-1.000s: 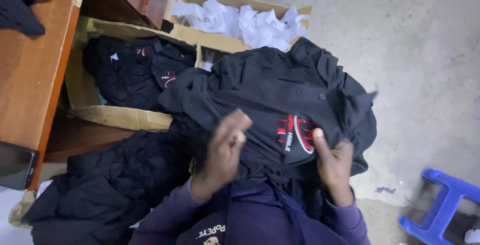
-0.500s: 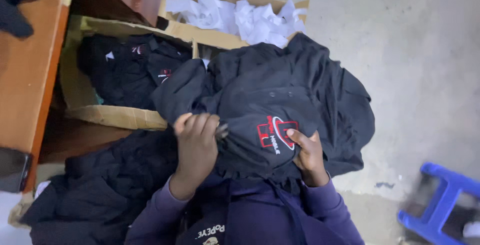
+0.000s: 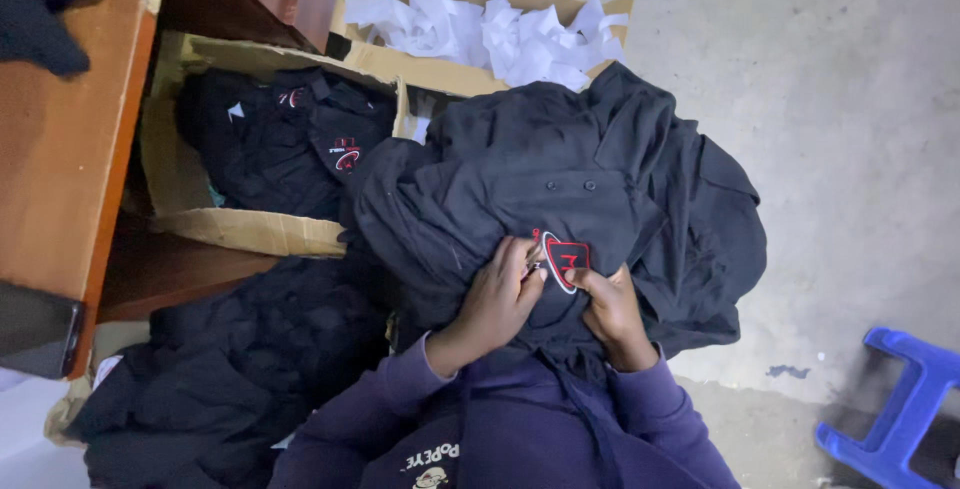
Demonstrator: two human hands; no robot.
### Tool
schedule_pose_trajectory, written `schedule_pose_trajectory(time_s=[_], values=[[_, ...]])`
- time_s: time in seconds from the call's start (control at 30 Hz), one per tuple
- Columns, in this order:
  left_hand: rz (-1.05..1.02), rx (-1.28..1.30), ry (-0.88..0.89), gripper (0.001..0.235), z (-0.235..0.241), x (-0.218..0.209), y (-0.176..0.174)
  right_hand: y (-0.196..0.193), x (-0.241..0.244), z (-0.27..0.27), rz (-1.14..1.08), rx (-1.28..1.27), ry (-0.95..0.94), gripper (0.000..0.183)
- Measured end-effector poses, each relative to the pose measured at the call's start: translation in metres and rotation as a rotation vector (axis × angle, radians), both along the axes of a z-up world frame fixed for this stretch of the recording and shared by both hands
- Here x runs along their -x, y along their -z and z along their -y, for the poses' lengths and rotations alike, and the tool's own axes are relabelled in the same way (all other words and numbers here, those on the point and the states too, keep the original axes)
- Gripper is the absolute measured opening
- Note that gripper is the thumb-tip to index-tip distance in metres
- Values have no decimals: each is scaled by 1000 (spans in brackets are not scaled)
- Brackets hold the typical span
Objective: The person uses scissors to cut tags and threads off a black jacket held on their lap. They repeatedly adjust the jacket and cut small pieces of fabric or thread from the logo area.
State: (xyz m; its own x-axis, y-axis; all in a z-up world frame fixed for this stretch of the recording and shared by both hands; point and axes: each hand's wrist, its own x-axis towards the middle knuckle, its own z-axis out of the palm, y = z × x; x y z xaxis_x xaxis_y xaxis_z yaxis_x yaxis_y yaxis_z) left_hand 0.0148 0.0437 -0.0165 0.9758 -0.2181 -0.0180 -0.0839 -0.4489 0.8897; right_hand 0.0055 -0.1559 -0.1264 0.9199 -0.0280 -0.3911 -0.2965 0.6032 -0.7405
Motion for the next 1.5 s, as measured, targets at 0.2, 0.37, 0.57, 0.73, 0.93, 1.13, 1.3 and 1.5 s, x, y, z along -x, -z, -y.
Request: schedule_pose_trajectory(time_s=[0.2,0.37,0.57,0.73,0.93,1.13,1.3,1.5], values=[[153,42,37,58,-7,6,-13,-17,-4,-1,31,-209,17,67],[508,-286,-49,46,-1,16,1,27,4,9,78,-348,-13,72],[545,-321,-79,40,3,17,-13,8,8,5,116,-276,69,62],[553,-318,-114,40,6,16,-16,7,8,3,122,-263,82,63],[544,-266,-53,41,2,18,-9,26,15,9,105,-264,109,58],[506,-310,-66,41,1,22,-11,32,18,8,93,-258,115,56],[483,-339,-61,41,4,21,-15,35,15,10,84,-244,128,53],[581,-272,-83,40,5,13,-12,64,20,20,80,-230,131,53]])
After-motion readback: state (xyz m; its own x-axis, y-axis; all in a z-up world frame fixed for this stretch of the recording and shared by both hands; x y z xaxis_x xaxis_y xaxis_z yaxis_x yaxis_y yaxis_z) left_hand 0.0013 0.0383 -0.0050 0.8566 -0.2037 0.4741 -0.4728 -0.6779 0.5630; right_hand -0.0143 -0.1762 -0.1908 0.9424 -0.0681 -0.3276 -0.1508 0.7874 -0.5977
